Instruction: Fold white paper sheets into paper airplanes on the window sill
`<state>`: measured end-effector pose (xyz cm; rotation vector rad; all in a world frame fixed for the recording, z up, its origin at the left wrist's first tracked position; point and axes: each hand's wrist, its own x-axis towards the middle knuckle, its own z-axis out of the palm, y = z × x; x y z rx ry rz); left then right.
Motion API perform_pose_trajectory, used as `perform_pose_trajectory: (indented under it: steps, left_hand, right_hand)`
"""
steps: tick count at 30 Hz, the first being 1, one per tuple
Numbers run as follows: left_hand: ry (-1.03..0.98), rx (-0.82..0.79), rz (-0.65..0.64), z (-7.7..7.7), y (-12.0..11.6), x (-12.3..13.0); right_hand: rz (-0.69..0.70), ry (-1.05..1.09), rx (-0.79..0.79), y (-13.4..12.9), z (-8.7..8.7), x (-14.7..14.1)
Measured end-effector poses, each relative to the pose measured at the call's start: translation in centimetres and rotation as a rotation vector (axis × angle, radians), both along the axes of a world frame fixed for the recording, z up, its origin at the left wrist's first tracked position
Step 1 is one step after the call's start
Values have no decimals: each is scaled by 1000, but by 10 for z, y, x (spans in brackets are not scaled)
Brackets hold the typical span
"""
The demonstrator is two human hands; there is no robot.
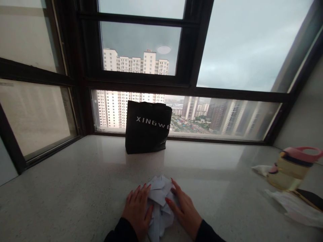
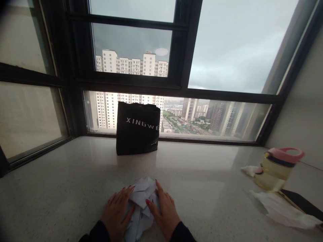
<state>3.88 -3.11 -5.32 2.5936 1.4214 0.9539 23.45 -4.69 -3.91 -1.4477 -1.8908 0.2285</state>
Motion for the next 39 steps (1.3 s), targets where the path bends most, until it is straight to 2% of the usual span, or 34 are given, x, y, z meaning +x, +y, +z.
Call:
perform_pose_trajectory:
  steps: [3, 7, 11, 13, 15, 17, 19, 22, 24, 26, 29, 31, 33, 36, 39]
  left_hand:
    - [-59, -18, -130, -9, 2, 1]
    - [-235, -89, -209, -7, 3, 3]
    - [-413, -149, -229, -1, 1, 6]
    - [-466, -180, -245, 1, 1, 6]
    - [-469, -173, -253, 3, 3, 4]
    - [-418, -135, -265, 7, 4, 2]
    - [-361, -86, -281, 12, 4, 0]
    - [-407, -29, -250, 22, 2, -1]
    - [-536, -36, -192, 26, 2, -2]
    - [-698, -59, -129, 28, 3, -4]
    - [-905, -79, -43, 27, 7, -9]
    - [-963, -117, -10, 25, 10, -11]
    - [-938, -169, -12, 23, 12, -13]
    - [-779, -209, -67, 18, 14, -12]
    - [-531, -117, -114, 15, 10, -9]
  right_hand:
    - [174, 240, -12, -9, 8, -13]
    - [183, 570, -29, -10, 7, -23]
    - [229, 984, -222, -2, -5, -23]
    - [280, 1098, -295, 1, -6, -22]
    - [298, 1121, -289, 5, -3, -17]
    - [208, 1056, -200, 7, 0, -9]
    - [26, 925, -54, 9, 4, 2]
    - [-174, 657, 149, 5, 11, 16]
    - [-147, 439, 275, -2, 18, 18]
    - [46, 187, 374, -11, 26, 11]
    - [383, -78, 362, -22, 35, -3]
    - [423, -117, 346, -25, 36, -8]
    - [341, -101, 339, -23, 33, -6]
    - [141, -107, 286, -15, 25, 1]
    - [-11, -163, 160, -8, 15, 5]
